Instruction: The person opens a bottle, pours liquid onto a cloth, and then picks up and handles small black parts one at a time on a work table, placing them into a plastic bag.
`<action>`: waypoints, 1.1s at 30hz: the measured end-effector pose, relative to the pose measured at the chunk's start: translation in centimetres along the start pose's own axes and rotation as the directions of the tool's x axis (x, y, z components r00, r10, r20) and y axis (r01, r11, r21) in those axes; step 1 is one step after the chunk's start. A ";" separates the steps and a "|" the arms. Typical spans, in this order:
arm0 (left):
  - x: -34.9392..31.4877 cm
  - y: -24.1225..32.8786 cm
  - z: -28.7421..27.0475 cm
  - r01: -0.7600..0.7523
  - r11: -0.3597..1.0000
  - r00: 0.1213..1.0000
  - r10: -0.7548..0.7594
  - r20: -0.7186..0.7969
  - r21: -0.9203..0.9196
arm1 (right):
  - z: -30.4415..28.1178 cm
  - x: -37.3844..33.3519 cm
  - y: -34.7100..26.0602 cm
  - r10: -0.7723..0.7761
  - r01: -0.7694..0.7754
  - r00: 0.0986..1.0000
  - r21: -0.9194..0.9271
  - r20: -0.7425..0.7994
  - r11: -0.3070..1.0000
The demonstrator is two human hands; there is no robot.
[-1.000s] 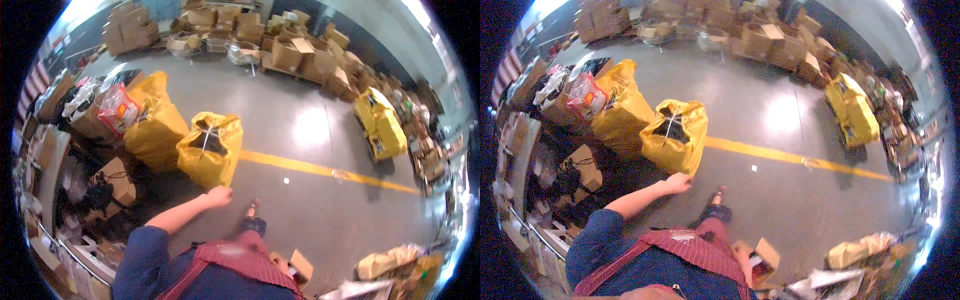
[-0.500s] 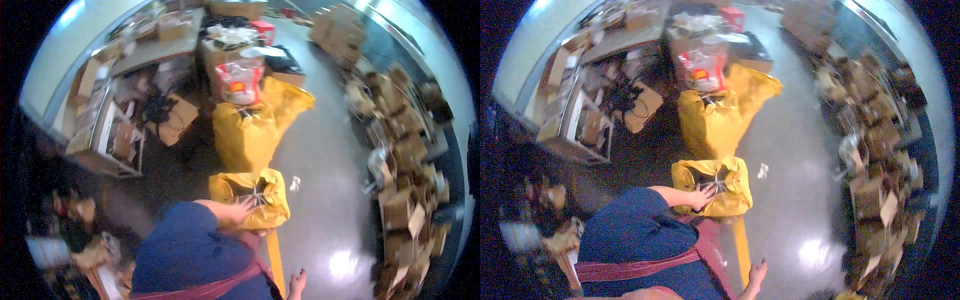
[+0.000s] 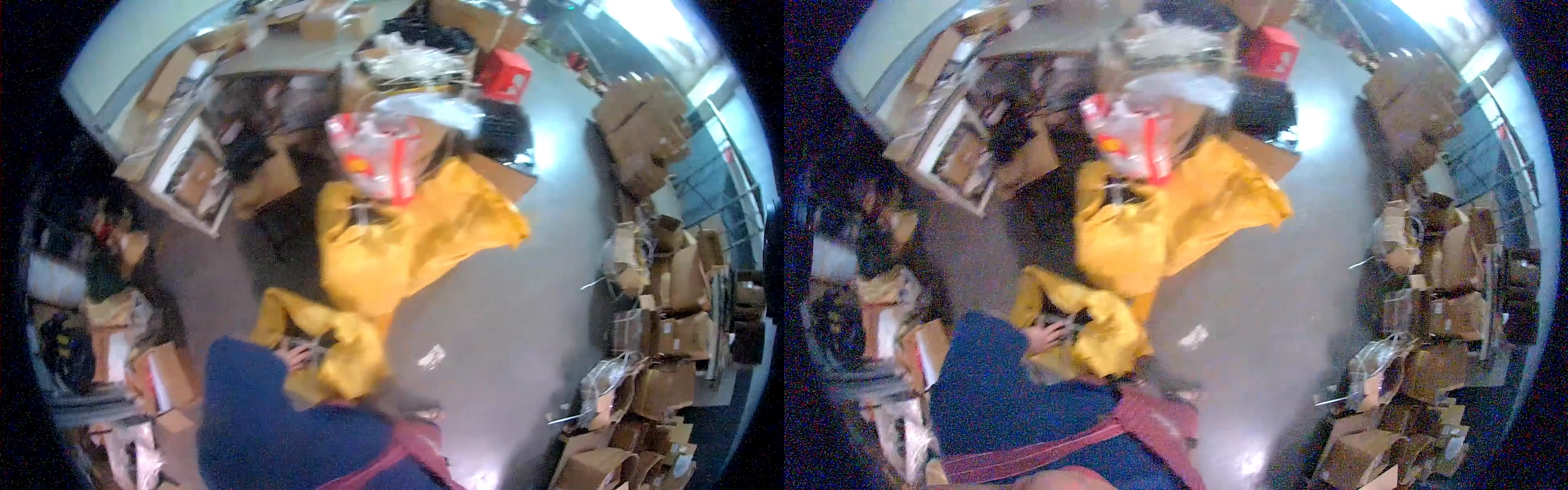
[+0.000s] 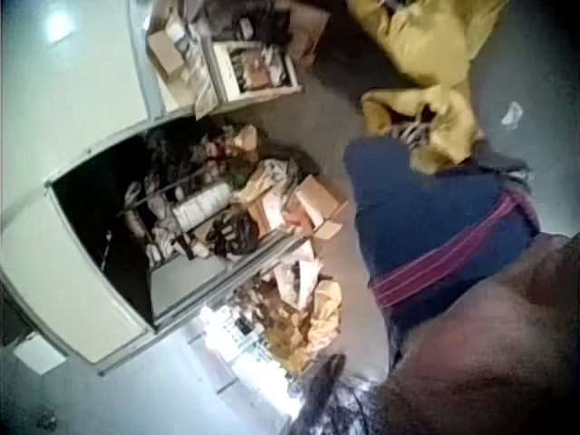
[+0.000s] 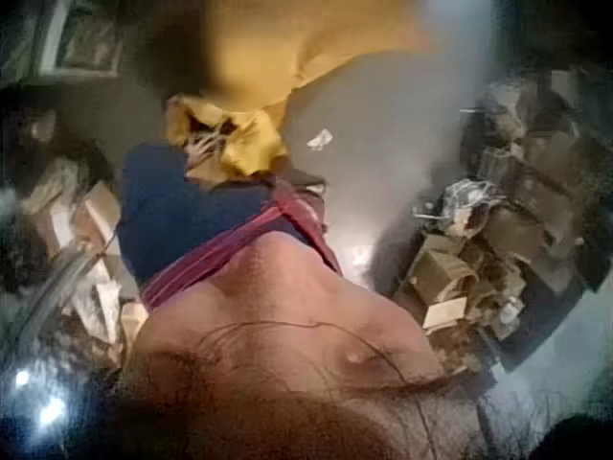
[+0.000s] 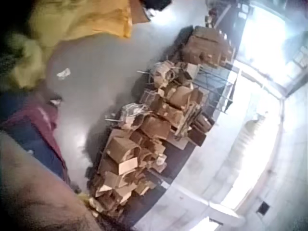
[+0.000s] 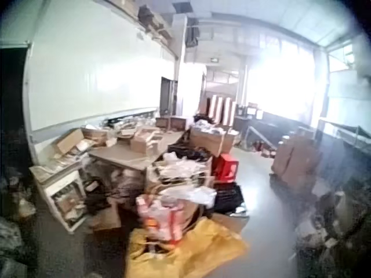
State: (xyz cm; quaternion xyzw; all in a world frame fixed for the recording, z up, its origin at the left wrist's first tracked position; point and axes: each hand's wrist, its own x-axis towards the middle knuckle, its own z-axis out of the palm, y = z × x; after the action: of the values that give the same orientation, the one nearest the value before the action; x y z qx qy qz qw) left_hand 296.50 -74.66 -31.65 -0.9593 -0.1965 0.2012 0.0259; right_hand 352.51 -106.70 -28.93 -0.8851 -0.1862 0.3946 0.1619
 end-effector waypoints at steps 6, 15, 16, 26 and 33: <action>5.0 6.4 -6.5 0.260 0.966 0.934 -0.252 0.254 0.006 | -10.8 20.5 -5.9 -0.012 0.027 0.986 -0.090 0.165 0.996; 35.6 -2.0 -21.1 0.652 0.434 0.755 -0.291 0.588 -0.622 | -39.6 61.7 -21.2 -0.282 0.321 0.939 -0.797 0.197 0.512; 38.0 -3.1 -22.1 0.698 0.350 0.716 -0.318 0.621 -0.625 | -41.2 65.2 -28.3 -0.438 0.387 0.886 -0.759 0.149 0.524; 71.7 -21.3 -28.1 0.620 -0.129 0.742 -0.224 0.632 -0.774 | -45.5 91.0 -70.6 -0.510 0.561 0.827 -0.284 0.236 0.778; 96.7 -46.6 -37.6 0.429 -0.269 0.751 -0.425 0.506 -0.862 | -45.7 95.1 -82.9 -0.258 0.622 0.700 -0.391 0.666 0.679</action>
State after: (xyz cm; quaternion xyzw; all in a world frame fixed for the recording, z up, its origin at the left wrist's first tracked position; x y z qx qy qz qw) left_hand 375.66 6.88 -27.48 -0.5288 -0.6012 -0.0264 -0.5986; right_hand 429.30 3.20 -24.62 -0.6560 -0.5558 0.5028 -0.0891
